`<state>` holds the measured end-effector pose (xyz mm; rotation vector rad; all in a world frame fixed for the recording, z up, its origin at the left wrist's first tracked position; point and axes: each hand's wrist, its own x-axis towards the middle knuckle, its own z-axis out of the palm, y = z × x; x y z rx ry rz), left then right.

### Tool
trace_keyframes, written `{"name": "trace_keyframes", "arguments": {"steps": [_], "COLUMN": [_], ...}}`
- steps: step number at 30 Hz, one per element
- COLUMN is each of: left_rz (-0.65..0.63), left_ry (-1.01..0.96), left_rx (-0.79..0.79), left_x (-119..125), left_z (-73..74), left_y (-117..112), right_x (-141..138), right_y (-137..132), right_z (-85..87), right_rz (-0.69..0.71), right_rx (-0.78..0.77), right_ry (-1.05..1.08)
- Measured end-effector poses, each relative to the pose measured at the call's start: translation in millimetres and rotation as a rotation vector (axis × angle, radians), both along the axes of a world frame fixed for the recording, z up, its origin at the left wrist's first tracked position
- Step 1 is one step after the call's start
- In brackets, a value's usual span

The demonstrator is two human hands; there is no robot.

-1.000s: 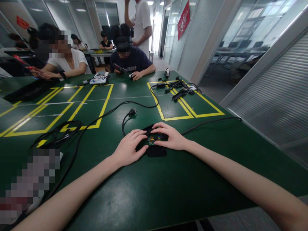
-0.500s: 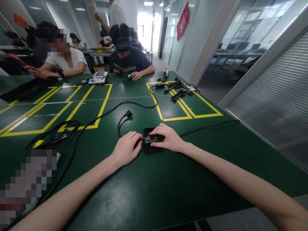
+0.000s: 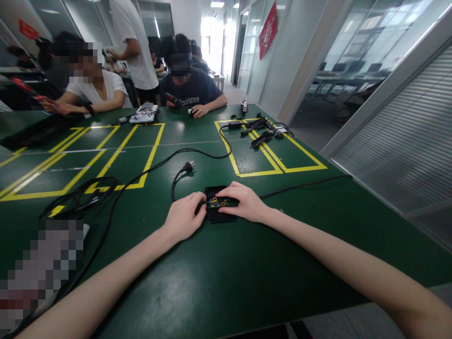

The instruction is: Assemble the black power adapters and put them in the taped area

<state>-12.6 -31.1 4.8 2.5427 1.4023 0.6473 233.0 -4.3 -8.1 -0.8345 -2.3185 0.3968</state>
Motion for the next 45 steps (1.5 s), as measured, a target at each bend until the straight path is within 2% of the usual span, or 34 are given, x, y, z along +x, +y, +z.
{"name": "trace_keyframes", "arguments": {"steps": [3,8,16,23,32,39,45], "left_rz": [0.041,0.085,0.068,0.015,0.004,0.045,-0.062], "left_ry": [0.019,0.020,-0.008,-0.025,-0.035,-0.180,-0.302], "left_rx": [-0.010,-0.052,-0.045,-0.070,-0.063,-0.069,-0.074], "left_x": [1.1,3.1,2.4,-4.1,-6.8,-7.9,-9.1], "left_z": [2.1,4.0,2.9,2.0,3.3,3.7,5.5], "left_y": [-0.3,-0.8,-1.1,4.0,6.0,7.8,4.2], "right_x": [-0.8,2.3,22.4,25.4,24.6,25.4,30.3], "right_y": [-0.8,-5.2,-13.9,-11.4,-11.1,-11.8,-15.4], "right_z": [1.1,2.3,1.2,1.8,-1.6,2.5,3.7], "right_rz": [0.018,-0.040,-0.130,-0.028,-0.046,-0.137,-0.156], "right_rx": [0.019,0.007,0.004,-0.056,-0.037,-0.027,-0.016], "right_ry": [0.033,0.083,0.016,-0.010,0.006,0.018,0.029]}}
